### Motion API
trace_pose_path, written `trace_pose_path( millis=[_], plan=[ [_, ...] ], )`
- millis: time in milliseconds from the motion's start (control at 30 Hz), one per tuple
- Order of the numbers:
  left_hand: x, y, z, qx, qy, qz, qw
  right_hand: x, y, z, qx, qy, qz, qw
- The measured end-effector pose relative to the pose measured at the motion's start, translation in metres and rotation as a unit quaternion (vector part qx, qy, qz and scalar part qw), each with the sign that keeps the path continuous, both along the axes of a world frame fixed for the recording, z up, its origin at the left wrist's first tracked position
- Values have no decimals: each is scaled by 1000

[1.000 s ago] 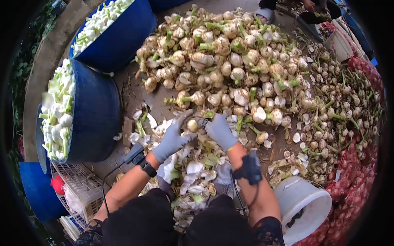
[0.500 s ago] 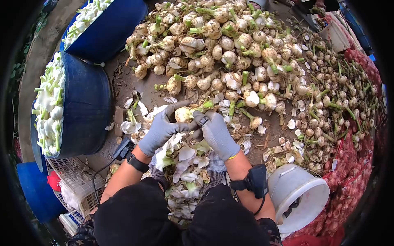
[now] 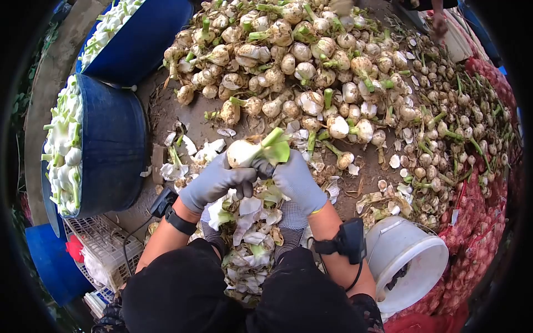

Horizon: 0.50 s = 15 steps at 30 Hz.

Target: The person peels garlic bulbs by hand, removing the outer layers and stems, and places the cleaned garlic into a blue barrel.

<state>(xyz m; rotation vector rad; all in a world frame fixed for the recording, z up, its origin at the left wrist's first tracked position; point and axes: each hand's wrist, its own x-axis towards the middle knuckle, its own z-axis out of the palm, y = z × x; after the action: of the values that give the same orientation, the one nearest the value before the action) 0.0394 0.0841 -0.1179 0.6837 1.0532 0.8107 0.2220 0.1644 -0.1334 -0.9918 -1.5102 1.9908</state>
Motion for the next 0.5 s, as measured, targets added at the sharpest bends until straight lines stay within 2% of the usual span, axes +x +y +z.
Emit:
trace_pose_path(
  millis=[67, 133, 167, 200, 233, 267, 300, 333, 367, 400, 433, 467, 500],
  plan=[
    [8, -6, -15, 38, 64, 131, 989, 1, 3, -3, -67, -81, -10, 994],
    [2, -8, -25, 35, 41, 205, 977, -4, 4, 19, -95, -72, 0, 993],
    [3, -3, -26, 32, 98, 267, 958, -4, 0, 26, -131, -53, 30, 990],
    [0, 0, -27, 94, 106, 257, 956, -5, -6, 29, -165, -35, 61, 984],
    [2, -2, -25, 154, 114, 250, 949, -9, -16, 20, -195, 12, -6, 981],
    [6, -4, -22, 213, 120, 240, 939, -9, -14, 15, -195, 11, -5, 981],
    [9, -3, -13, 212, 119, 240, 940, -8, -10, 12, -156, -7, 22, 988],
    [11, 0, -2, 129, 66, 193, 970, -7, -8, 8, -114, -24, 48, 992],
    [12, 1, 3, 44, 13, 144, 989, -6, -12, 4, -134, 40, 57, 988],
    [8, 0, -4, 45, 14, 143, 989, -4, -10, -1, -134, 42, 56, 989],
    [1, 0, -16, 18, -27, 210, 977, 2, -3, -7, -1, -81, 79, 994],
    [-3, -3, -25, -11, -69, 278, 958, 3, 2, -10, 132, -202, 102, 965],
    [1, -4, -9, -27, -114, 289, 950, -1, 11, 19, 231, -327, 60, 915]
  ],
)
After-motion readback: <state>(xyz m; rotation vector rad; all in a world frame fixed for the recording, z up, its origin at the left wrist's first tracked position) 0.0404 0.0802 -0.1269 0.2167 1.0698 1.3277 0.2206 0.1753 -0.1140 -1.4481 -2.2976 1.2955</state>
